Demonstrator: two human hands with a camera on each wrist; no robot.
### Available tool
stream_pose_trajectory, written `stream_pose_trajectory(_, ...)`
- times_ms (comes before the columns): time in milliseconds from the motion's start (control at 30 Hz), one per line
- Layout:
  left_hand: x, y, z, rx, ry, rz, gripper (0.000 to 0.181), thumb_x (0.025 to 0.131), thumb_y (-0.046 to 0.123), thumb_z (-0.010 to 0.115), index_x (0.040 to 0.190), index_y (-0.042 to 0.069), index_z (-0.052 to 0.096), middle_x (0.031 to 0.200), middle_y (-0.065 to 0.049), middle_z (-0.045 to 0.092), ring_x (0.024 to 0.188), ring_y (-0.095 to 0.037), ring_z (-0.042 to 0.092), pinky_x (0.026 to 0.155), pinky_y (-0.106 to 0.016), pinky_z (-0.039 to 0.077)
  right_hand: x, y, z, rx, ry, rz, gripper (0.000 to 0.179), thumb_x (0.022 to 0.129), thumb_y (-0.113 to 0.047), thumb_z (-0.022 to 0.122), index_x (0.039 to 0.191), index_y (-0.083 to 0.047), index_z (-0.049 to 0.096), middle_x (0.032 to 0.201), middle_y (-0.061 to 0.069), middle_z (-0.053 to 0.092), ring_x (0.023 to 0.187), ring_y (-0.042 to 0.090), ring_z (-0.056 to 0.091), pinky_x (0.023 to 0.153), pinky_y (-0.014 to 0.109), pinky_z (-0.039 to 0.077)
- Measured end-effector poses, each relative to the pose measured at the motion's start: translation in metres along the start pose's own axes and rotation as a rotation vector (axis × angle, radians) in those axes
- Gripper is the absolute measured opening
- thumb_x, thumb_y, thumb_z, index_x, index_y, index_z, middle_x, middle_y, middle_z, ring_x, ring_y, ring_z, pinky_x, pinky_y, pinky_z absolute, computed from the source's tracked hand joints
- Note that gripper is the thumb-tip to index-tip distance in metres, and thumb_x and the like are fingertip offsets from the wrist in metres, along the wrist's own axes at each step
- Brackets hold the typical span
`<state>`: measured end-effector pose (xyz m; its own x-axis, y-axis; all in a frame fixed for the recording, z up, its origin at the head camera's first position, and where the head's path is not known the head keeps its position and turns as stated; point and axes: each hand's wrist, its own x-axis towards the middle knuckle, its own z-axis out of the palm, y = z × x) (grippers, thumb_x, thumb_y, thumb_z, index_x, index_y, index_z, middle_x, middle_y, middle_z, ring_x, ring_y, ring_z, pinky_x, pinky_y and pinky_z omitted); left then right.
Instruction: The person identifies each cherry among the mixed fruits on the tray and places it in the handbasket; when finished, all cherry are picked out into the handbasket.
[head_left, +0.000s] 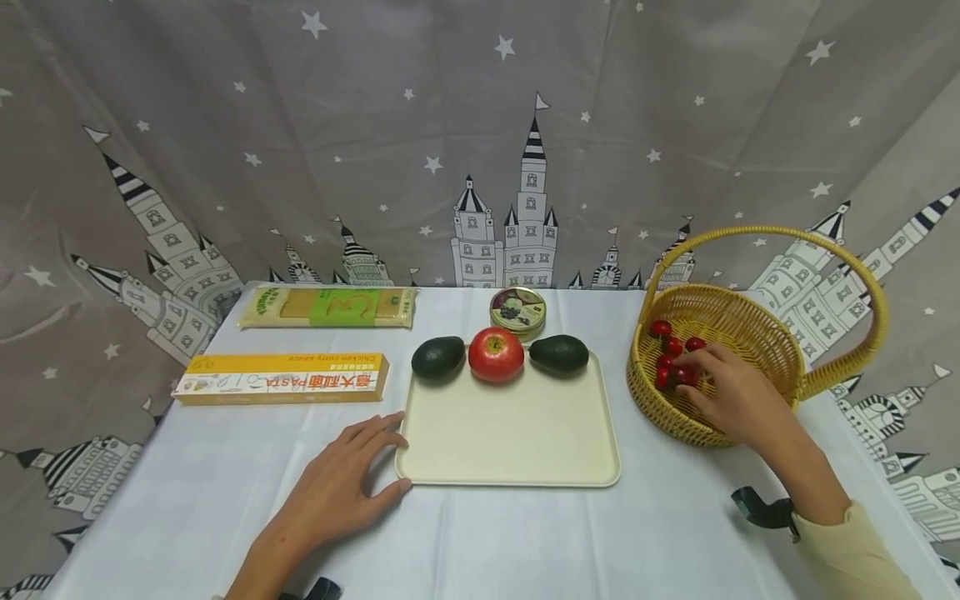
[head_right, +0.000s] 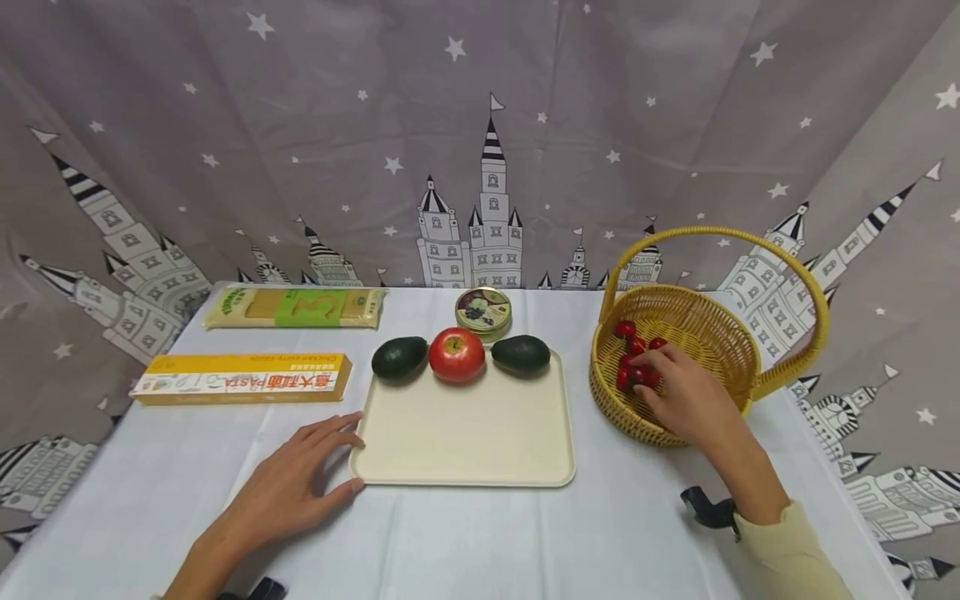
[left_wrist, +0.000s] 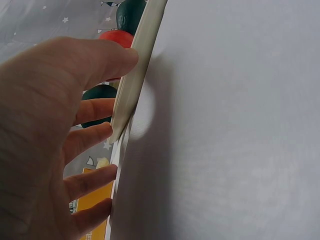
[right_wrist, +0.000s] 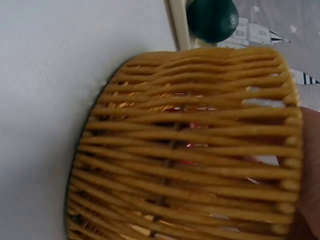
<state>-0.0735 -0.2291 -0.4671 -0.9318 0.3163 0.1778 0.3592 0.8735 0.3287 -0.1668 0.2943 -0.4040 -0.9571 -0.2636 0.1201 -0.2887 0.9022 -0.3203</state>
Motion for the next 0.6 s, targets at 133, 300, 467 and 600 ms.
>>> stream_pose_trajectory(133,0.000,-0.001,0.001,0.005,0.001,-0.002,0.044,0.086,0.043,0.088,0.122,0.025,0.070,0.159,0.001,0.057,0.141,-0.032,0.056,0.107,-0.057,0.051,0.003,0.006,0.002,-0.013,-0.046,0.002,0.040,0.092,-0.014,0.085,0.128,-0.005,0.072,0.124,0.026,0.065,0.107,0.048,0.067,0.092,0.067,0.056)
stream_pose_trajectory(300,0.000,-0.002,0.002,0.005,-0.007,-0.007,0.044,0.086,0.044,0.087,0.122,0.024,0.070,0.160,0.001,0.056,0.142,-0.032,0.055,0.109,-0.057,0.050,0.005,0.012,0.003,-0.017,-0.083,-0.003,0.036,0.092,-0.014,0.085,0.125,-0.004,0.073,0.116,0.022,0.067,0.101,0.042,0.067,0.090,0.065,0.058)
stream_pose_trajectory(467,0.000,-0.002,0.001,0.007,-0.008,-0.004,0.043,0.087,0.044,0.087,0.122,0.025,0.070,0.160,0.002,0.056,0.143,-0.031,0.055,0.109,-0.057,0.050,0.006,0.014,0.004,-0.008,-0.096,-0.006,0.035,0.092,-0.012,0.084,0.123,-0.004,0.074,0.113,0.020,0.067,0.097,0.038,0.068,0.088,0.063,0.058)
stream_pose_trajectory(600,0.000,-0.001,0.000,0.006,-0.004,0.001,0.042,0.088,0.044,0.086,0.122,0.026,0.070,0.159,0.003,0.056,0.142,-0.031,0.056,0.108,-0.057,0.051,0.007,0.017,0.005,-0.009,-0.102,-0.016,0.035,0.090,-0.010,0.085,0.121,-0.003,0.074,0.112,0.020,0.067,0.097,0.039,0.068,0.088,0.063,0.058)
